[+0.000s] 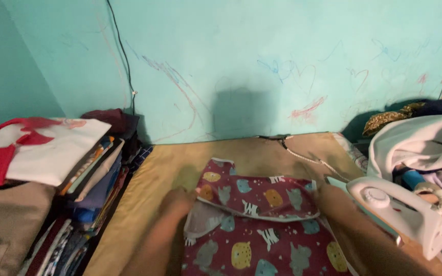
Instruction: Iron and fold various pieces of clothing on a flat surface.
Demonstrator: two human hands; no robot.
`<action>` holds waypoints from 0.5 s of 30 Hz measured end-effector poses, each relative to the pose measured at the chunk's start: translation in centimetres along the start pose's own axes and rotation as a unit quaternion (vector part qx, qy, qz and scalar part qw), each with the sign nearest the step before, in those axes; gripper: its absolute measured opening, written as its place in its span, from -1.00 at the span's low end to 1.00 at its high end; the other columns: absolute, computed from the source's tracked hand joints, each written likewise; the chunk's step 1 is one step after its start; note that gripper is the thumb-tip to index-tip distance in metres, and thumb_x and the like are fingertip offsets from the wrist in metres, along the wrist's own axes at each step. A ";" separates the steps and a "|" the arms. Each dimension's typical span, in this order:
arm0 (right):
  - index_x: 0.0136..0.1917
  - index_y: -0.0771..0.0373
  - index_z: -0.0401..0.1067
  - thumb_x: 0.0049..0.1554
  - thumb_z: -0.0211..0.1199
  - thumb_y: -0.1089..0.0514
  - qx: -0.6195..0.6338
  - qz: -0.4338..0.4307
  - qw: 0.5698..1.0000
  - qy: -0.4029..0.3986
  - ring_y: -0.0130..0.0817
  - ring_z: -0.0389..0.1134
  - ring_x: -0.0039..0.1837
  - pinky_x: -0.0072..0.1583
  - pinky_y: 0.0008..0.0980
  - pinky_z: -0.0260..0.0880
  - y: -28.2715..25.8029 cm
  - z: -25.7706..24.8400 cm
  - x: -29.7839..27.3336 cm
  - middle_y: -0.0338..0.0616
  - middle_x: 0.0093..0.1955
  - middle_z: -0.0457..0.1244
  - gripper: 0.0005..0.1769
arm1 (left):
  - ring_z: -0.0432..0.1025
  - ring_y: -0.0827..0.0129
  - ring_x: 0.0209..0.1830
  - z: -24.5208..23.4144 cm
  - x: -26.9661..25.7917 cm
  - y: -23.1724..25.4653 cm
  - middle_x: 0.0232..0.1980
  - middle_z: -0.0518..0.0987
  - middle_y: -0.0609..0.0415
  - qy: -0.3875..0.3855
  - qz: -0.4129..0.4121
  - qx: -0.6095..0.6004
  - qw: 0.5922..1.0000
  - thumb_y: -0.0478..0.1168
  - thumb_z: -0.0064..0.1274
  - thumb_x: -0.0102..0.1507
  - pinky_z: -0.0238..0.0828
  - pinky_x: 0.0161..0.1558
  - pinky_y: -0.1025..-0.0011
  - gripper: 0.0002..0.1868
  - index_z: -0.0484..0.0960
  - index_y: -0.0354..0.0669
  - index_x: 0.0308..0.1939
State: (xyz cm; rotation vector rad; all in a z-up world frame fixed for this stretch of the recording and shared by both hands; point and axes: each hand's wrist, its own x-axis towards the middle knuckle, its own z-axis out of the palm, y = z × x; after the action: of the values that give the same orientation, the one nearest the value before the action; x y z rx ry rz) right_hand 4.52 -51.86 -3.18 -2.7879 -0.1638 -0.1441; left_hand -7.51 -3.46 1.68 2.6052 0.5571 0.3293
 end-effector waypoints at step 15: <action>0.49 0.08 0.25 0.02 0.40 0.21 0.520 0.094 0.847 -0.057 -0.08 0.42 0.06 0.07 -0.06 0.42 -4.1 -7.5 1.4 0.14 0.14 0.38 -0.22 | 0.55 0.25 -0.10 0.6 7.7 -5.5 -0.10 0.70 0.06 -0.232 -0.232 -0.575 0.749 0.01 0.29 0.10 0.47 0.01 0.23 -0.55 0.69 -0.15 -0.03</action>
State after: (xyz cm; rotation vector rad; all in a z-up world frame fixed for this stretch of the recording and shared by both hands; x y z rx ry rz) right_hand 4.73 -50.50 5.37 -1.7012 0.0165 0.1336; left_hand -2.30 4.16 -0.48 1.2037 0.5371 -0.1416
